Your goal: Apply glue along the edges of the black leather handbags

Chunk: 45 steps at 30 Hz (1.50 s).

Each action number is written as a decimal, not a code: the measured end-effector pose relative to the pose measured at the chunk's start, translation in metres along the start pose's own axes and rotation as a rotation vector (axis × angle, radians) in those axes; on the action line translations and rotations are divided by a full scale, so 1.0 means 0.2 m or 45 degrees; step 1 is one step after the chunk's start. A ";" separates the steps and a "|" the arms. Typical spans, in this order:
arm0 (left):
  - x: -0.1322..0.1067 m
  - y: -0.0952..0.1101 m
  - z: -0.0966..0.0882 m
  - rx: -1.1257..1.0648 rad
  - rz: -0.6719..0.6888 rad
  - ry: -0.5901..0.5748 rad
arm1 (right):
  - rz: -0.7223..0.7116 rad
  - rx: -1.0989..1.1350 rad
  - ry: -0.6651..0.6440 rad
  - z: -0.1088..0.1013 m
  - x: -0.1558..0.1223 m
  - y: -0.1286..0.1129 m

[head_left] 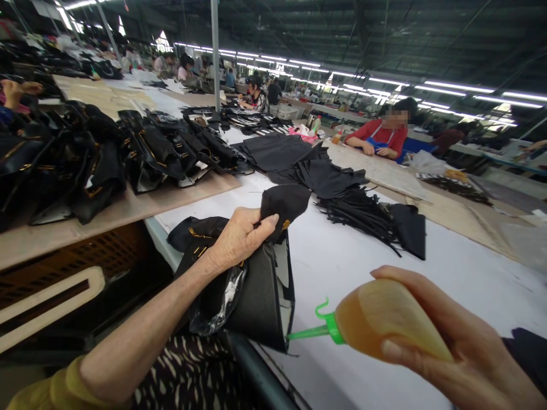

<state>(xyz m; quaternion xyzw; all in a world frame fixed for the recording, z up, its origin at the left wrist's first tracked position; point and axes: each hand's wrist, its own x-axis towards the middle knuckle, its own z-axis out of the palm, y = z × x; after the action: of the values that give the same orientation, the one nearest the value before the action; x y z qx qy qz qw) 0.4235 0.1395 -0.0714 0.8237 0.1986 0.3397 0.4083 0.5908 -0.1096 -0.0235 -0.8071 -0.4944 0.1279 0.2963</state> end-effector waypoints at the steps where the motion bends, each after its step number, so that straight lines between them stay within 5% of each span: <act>1: 0.00 0.00 0.00 0.015 0.008 -0.006 | 0.057 0.063 -0.001 0.00 0.00 0.00; 9: 0.17 0.02 -0.11 0.233 0.240 0.167 | 0.440 1.088 0.145 0.12 0.07 -0.02; 14: 0.30 0.10 -0.18 0.599 0.628 0.250 | 0.547 1.378 0.256 0.16 0.13 0.07; 18: 0.20 0.08 -0.12 0.942 1.026 0.205 | 0.605 1.438 0.295 0.20 0.14 0.12; 26: -0.10 -0.02 0.07 0.830 1.105 0.176 | 0.579 1.346 0.184 0.28 0.10 0.16; 34: -0.15 -0.01 0.13 0.746 1.013 0.107 | 0.435 1.058 0.131 0.34 0.08 0.20; 45: -0.20 0.00 0.15 0.695 0.983 0.060 | 0.384 0.543 0.286 0.43 0.08 0.24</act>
<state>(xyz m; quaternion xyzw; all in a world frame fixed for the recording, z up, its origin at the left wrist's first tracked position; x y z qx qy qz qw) 0.4172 0.0988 -0.0994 0.9066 -0.0309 0.4206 0.0160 0.5907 -0.0827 -0.1193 -0.7999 -0.2949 0.1815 0.4901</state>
